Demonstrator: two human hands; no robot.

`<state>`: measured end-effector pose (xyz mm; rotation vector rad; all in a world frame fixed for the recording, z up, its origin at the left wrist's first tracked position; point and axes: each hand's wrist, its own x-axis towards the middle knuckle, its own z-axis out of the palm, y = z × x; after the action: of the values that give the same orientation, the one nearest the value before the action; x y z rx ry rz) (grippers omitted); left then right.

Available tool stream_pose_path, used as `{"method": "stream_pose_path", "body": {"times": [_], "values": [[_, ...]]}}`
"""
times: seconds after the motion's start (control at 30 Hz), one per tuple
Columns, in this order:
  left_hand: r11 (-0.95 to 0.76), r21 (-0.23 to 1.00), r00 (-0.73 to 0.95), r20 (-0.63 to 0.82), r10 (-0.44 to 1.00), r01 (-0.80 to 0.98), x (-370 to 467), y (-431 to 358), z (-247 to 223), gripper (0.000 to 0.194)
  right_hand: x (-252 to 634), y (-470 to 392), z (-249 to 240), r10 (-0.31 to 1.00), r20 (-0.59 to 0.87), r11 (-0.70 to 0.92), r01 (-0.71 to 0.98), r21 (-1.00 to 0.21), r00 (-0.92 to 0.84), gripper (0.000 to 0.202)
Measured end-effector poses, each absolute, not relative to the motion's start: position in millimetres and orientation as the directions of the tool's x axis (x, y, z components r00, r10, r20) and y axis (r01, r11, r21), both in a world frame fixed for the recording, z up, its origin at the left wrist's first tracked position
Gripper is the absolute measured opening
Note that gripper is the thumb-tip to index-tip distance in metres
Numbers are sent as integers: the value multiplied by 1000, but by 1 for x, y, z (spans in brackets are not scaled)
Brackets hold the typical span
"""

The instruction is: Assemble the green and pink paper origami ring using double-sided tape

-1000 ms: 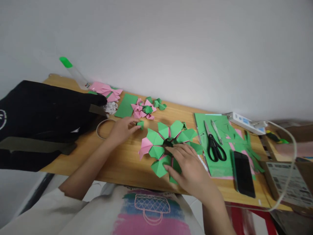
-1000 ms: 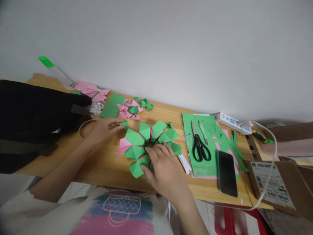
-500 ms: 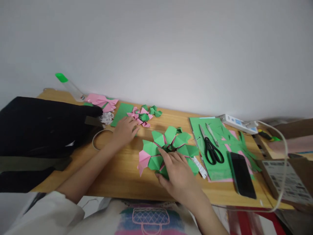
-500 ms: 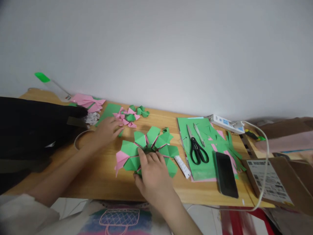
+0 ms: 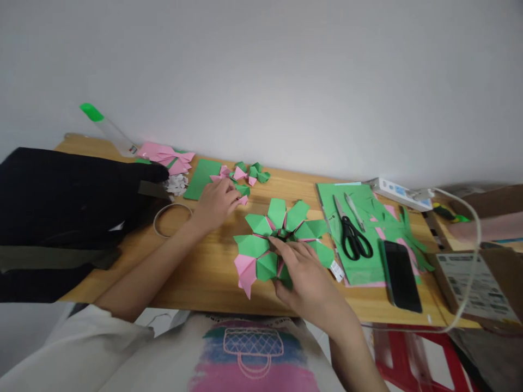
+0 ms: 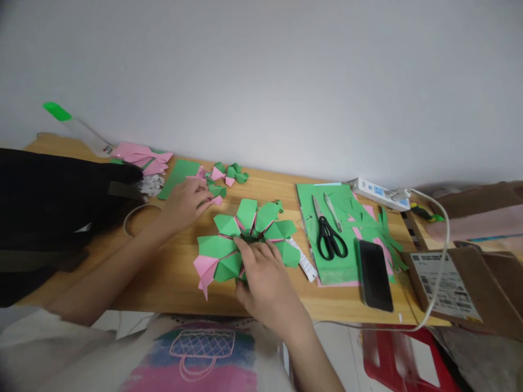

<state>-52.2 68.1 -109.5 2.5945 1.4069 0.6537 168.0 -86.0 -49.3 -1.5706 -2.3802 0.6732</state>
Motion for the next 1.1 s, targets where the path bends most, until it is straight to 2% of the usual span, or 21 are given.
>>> {"method": "stream_pose_path", "body": {"times": [0.2,0.33,0.47,0.57,0.67,0.73,0.8,0.93,1.1], "values": [[-574,369,422,415,806,731,-69,39,-115,25,180,-84,-51,892,-48,370,786,-495,-450,69],[-573,457,358,475,804,680,-68,37,-124,20,182,-82,-50,887,-42,383,782,-492,-461,68],[-523,571,221,514,829,633,-64,43,-120,15,185,-78,-47,878,-40,401,777,-485,-477,70],[-454,640,124,491,862,620,-66,40,-107,16,187,-75,-44,872,-38,415,779,-469,-488,70],[-342,719,84,370,925,605,-71,25,-92,15,187,-71,-42,873,-33,426,793,-435,-487,68],[-202,796,85,187,979,571,-75,12,-87,16,186,-69,-43,884,-20,422,817,-393,-467,66],[-110,823,109,60,992,558,-78,-1,-88,16,185,-66,-45,900,-7,408,847,-342,-436,65],[6,849,121,-82,989,528,-83,-19,-102,18,185,-55,-50,891,6,434,849,-301,-454,70],[101,909,145,-173,974,405,-82,-31,-111,25,197,-38,-54,886,-4,439,843,-310,-463,82]]}}
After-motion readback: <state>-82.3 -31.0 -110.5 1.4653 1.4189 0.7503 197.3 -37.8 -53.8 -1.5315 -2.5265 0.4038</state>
